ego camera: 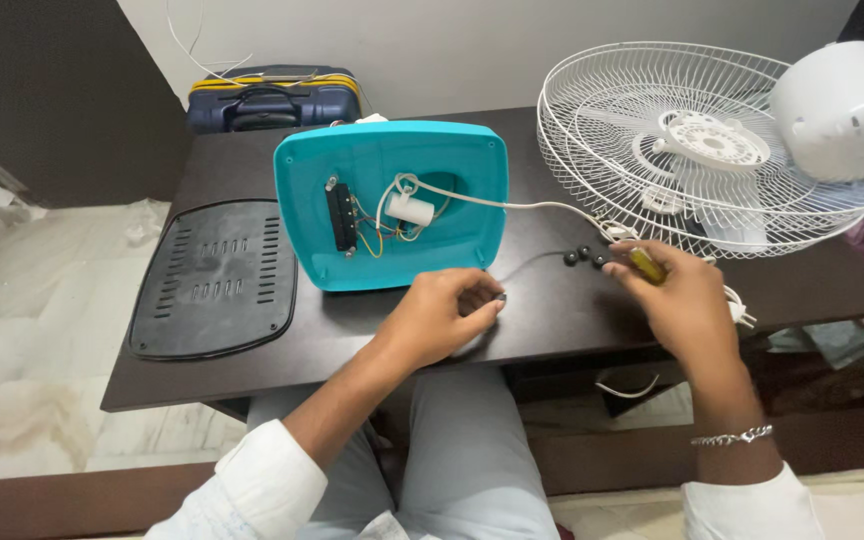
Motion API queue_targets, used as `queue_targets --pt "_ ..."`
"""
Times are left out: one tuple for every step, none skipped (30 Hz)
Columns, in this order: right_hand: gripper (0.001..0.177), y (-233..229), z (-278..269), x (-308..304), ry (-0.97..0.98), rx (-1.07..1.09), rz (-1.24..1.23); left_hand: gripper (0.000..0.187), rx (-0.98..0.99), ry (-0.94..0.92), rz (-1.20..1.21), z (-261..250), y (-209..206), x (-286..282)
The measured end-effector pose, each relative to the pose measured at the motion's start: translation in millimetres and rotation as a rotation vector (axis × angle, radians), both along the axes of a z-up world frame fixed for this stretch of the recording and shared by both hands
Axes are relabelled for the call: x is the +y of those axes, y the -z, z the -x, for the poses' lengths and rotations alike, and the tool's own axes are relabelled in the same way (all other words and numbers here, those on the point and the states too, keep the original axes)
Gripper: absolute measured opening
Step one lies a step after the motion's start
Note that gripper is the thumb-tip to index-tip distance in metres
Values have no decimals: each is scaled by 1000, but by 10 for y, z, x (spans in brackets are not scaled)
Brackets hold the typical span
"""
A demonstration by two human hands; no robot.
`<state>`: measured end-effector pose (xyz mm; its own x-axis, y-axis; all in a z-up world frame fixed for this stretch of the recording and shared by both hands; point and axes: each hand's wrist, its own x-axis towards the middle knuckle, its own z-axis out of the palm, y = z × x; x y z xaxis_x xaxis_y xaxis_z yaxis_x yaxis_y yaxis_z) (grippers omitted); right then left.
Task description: The person aligns a black plastic back cover onto a teal electronics housing and uses a yellow-handled screwdriver to fasten multiple screws into the cover. The person rotates the device to access different screw locations and continues tightening until the cover is secured.
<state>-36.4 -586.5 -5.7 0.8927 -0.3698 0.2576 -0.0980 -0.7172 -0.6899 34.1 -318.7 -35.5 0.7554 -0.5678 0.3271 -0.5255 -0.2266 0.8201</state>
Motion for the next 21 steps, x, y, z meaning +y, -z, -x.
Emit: queue_targets --pt "33 4 25 31 -34 -8 -5 23 -15 9 -24 -4 -12 -58" --pt "33 6 47 54 -66 -18 -11 23 -31 20 -48 -15 -27 -137" --pt "32 12 62 74 -55 -6 -6 22 -47 32 -72 -24 -40 -223" --pt "31 21 74 90 -44 5 -1 22 -96 39 -63 -32 -50 -322" --pt "31 22 90 95 -32 16 4 22 -144 46 -55 -39 -61 -429" --pt "30 16 108 89 -10 30 5 22 -193 53 -46 -47 -73 -526" --pt "29 6 128 74 13 44 7 21 -230 53 -63 -54 -86 -624" --pt "29 -4 146 57 35 58 7 20 -267 53 -80 -62 -100 -718" --pt "28 -9 162 36 43 56 8 20 -304 52 -97 -77 -112 -785" --pt "28 -10 186 9 57 55 7 20 -294 53 -130 -99 -118 -841" --pt "27 -11 211 -26 70 54 7 20 -285 54 -164 -123 -119 -900" --pt "27 -9 229 -55 65 40 21 20 -275 54 -197 -141 -113 -955" --pt "27 -5 240 -75 60 26 35 20 -302 54 -206 -152 -97 -1001" --pt "27 -7 248 -95 52 12 49 20 -328 51 -216 -161 -76 -1030" --pt "27 -13 258 -114 60 18 38 20 -354 48 -226 -170 -55 -1059" --pt "27 -16 258 -120 67 22 25 20 -380 39 -219 -184 -34 -1087" --pt "27 -21 256 -120 75 27 13 20 -406 31 -212 -198 -14 -1113" --pt "27 -28 254 -120 75 37 9 20 -429 23 -203 -201 10 -1144" --pt "26 -37 246 -116 76 46 4 19 -442 21 -203 -205 30 -1166" --pt "26 -52 241 -118 73 57 0 19 -452 16 -203 -202 49 -1176" --pt "27 -71 236 -122 60 35 3 19 -463 11 -204 -194 62 -1186"
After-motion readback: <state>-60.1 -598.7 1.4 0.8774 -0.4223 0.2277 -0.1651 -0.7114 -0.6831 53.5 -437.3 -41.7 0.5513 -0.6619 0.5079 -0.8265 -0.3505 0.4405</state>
